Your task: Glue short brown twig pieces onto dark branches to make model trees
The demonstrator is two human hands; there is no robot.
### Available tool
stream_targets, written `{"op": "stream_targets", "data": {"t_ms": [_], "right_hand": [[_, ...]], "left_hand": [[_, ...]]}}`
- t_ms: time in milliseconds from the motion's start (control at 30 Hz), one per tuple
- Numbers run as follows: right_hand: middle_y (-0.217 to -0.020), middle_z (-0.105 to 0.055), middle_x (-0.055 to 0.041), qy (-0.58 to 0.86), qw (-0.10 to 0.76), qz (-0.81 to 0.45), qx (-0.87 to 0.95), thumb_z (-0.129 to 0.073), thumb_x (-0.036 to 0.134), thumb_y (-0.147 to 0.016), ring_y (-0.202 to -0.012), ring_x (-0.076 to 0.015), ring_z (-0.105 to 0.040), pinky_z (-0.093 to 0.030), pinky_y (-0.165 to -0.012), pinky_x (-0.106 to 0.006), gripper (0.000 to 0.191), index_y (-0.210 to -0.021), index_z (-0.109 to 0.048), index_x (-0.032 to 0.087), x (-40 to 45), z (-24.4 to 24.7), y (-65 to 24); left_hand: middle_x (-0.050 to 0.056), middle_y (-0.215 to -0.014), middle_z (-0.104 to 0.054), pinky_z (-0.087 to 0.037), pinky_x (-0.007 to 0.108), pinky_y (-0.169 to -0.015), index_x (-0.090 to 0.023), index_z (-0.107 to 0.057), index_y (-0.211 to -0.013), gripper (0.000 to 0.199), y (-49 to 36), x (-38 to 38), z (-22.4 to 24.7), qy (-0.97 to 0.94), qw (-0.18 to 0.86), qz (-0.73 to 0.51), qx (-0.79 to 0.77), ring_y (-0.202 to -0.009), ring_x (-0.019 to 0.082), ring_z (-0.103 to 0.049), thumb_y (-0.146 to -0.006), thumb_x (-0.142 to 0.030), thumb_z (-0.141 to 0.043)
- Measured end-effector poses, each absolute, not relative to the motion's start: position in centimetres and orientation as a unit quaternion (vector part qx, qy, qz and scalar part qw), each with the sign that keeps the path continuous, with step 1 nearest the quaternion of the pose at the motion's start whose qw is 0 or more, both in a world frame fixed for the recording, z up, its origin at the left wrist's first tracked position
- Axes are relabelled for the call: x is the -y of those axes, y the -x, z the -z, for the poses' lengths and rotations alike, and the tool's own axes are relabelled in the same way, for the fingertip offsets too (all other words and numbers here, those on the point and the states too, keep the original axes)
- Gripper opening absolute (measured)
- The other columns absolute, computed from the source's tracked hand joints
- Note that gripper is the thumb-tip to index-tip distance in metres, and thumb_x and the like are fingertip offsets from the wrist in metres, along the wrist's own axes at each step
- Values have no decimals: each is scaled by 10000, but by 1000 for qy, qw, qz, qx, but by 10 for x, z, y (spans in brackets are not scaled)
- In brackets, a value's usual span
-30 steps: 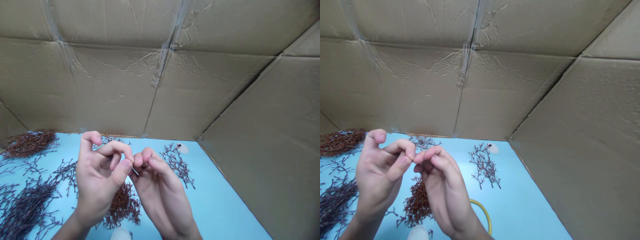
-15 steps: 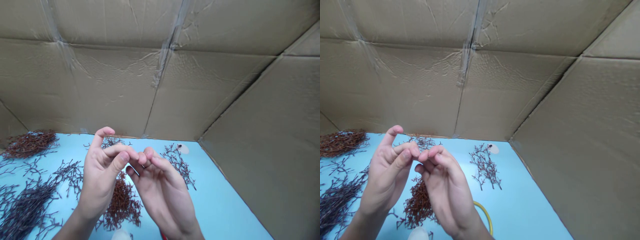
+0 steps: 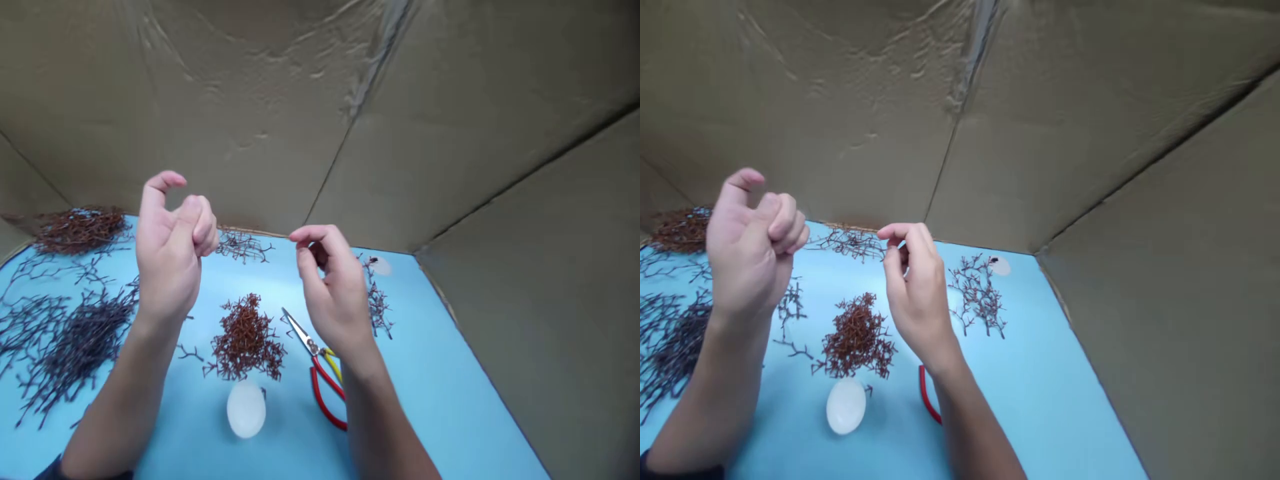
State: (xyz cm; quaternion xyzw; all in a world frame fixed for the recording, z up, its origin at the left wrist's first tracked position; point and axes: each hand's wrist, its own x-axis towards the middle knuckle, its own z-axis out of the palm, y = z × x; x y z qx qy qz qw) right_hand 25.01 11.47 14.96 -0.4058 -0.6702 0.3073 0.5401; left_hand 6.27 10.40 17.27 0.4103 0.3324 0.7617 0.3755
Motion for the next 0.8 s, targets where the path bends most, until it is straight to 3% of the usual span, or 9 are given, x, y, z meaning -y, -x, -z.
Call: {"op": "stream_targets", "data": {"t_ms": [133, 200, 300, 400, 467, 500, 667, 733, 800], "right_hand": [[-1006, -659, -43, 393, 488, -211, 750, -523, 112, -1044, -840, -188, -598, -455, -746, -340, 223, -1011, -704, 239, -114, -152, -255], [-990, -682, -45, 387, 431, -184, 794, -528, 128, -1050, -831, -189, -618, -463, -740, -331, 219, -1043, -722, 228, -115, -151, -258], [-871, -689, -23, 398, 401, -150, 811, -542, 156, -1059, -749, -179, -619, -461, -706, -315, 207, -1092, -736, 220, -115, -148, -261], [-721, -612, 21, 415, 420, -120, 798, -559, 192, -1071, -601, -153, -542, -422, -617, -294, 194, -1127, -742, 224, -111, -150, -262], [-638, -538, 53, 420, 439, -103, 788, -590, 231, -1080, -536, -146, -492, -397, -571, -286, 189, -1200, -736, 234, -108, -154, -262], [-637, -541, 54, 417, 449, -92, 785, -601, 238, -1081, -540, -150, -507, -402, -571, -286, 206, -1244, -726, 238, -107, -156, -263], [-941, -744, -53, 342, 441, -39, 829, -599, 161, -1063, -776, -193, -692, -494, -681, -308, 230, -1254, -719, 205, -105, -163, -267], [-735, -686, -1, 325, 441, -29, 836, -652, 221, -1067, -614, -160, -624, -432, -589, -298, 106, -1017, -744, 206, -104, -163, -271], [-630, -631, 27, 325, 451, -16, 831, -667, 265, -1076, -543, -144, -581, -376, -548, -301, 230, -856, -709, 215, -103, -164, -274]], "left_hand": [[-88, -518, -380, -237, 280, -443, -262, -685, -985, 190, -30, -98, -168, -527, 218, -732, -373, -425, 97, -317, -1009, -425, -779], [-64, -470, -346, -194, 290, -436, -210, -606, -705, 494, -7, -92, -156, -585, 177, -664, -431, -416, 87, -300, -1105, -499, -593], [-32, -488, -379, -263, 277, -464, -199, -448, -554, 628, 29, -78, -131, -644, 161, -527, -531, -463, 92, -346, -1112, -463, -564], [54, -926, -716, -502, 266, -694, -204, -699, -1040, 179, 60, -62, -103, -660, 169, -412, -605, -833, 170, -664, -1045, -374, -646], [97, -1266, -734, -529, 284, -784, -252, -567, -1477, 470, 75, -54, -86, -672, 176, -328, -640, -1044, 208, -696, -1027, -363, -642], [75, -1232, -753, -511, 281, -759, -268, -526, -1538, 521, 80, -52, -78, -670, 170, -277, -667, -975, 198, -698, -1037, -378, -621], [17, -707, -690, -453, 330, -692, -203, -777, -1055, 416, 82, -51, -47, -667, 102, -99, -732, -691, 221, -651, -1093, -512, -500], [55, -880, -766, -478, 344, -734, -216, -780, -1105, 355, 75, -53, -37, -679, 90, -78, -724, -829, 262, -707, -1025, -531, -635], [104, -1126, -783, -512, 372, -817, -225, -758, -1225, 371, 68, -55, -28, -692, 72, -62, -715, -1030, 317, -719, -957, -482, -741]]}}
